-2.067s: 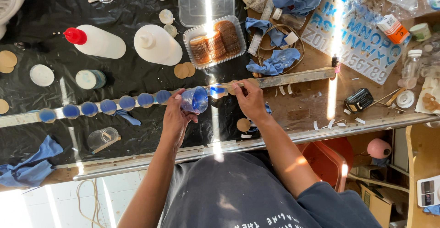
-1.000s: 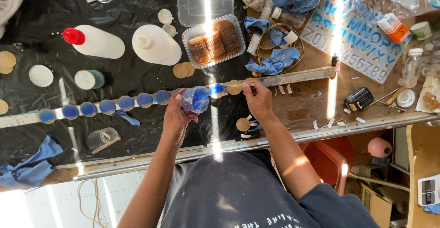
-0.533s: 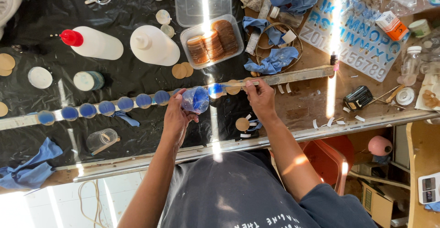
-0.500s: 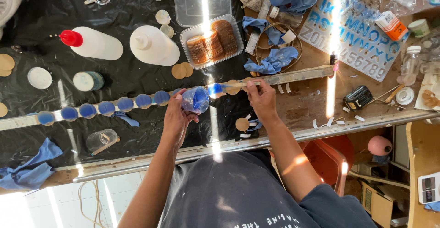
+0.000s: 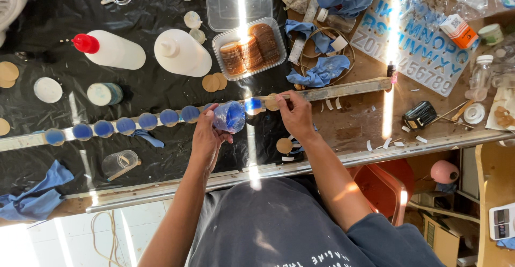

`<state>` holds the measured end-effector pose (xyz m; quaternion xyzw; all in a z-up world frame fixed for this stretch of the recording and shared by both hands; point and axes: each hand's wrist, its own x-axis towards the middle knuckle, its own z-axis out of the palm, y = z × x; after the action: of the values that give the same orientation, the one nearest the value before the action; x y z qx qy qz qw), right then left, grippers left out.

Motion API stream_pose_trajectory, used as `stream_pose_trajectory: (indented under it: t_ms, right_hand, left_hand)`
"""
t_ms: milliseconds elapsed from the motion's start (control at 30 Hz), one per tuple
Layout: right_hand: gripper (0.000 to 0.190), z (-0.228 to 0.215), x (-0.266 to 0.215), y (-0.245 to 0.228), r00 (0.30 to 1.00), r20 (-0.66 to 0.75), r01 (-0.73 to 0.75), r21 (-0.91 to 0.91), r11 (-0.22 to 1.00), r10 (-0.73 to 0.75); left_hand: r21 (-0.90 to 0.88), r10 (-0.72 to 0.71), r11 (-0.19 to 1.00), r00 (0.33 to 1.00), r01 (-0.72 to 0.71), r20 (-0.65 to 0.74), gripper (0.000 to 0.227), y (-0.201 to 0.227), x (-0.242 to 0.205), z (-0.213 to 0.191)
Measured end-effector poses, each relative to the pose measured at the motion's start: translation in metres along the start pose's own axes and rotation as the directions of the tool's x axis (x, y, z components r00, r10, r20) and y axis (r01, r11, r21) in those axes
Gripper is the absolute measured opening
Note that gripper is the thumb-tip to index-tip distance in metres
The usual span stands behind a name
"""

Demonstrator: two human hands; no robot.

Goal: The person applies blue paint to a series of small circular discs arranged on a metal bar using a wooden stick. They dip the stick into a container of blue paint and carefully spread it over each disc in sequence.

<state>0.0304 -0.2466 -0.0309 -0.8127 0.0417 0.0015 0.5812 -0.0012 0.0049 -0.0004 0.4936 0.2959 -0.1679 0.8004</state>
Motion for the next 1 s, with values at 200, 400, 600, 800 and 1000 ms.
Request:
stream_pose_trajectory:
  t_ms: [200, 400, 600, 800, 1000]
  right_hand:
    - [0.023, -0.003, -0.002, 0.014, 0.999, -0.04, -0.033, 0.0, 0.999, 0.033]
    - [0.02, 0.0, -0.004, 0.023, 0.998, -0.021, -0.059, 0.014, 0.998, 0.059]
    - [0.026, -0.015, -0.012, 0.008, 0.995, -0.043, -0.083, 0.192, 0.978, 0.093]
    - [0.016, -0.032, -0.022, -0.022, 0.995, 0.065, 0.058, 0.209, 0.976, -0.073]
    - [0.01, -0.035, -0.014, -0.073, 0.923, 0.137, 0.372, -0.084, 0.924, -0.359]
  left_hand:
    - [-0.014, -0.009, 1.0, 1.0, 0.009, -0.012, 0.053, 0.001, -0.002, 0.001]
    - [-0.019, -0.026, 0.999, 1.0, 0.026, -0.004, 0.054, 0.001, 0.001, 0.003]
    - [0.016, -0.024, 1.0, 1.0, 0.023, 0.013, 0.055, -0.002, 0.003, 0.0]
    - [0.078, -0.06, 0.995, 0.997, 0.056, 0.052, 0.05, -0.003, 0.0, 0.018]
    - [0.161, -0.055, 0.987, 0.979, 0.024, 0.194, 0.048, -0.018, 0.005, 0.021]
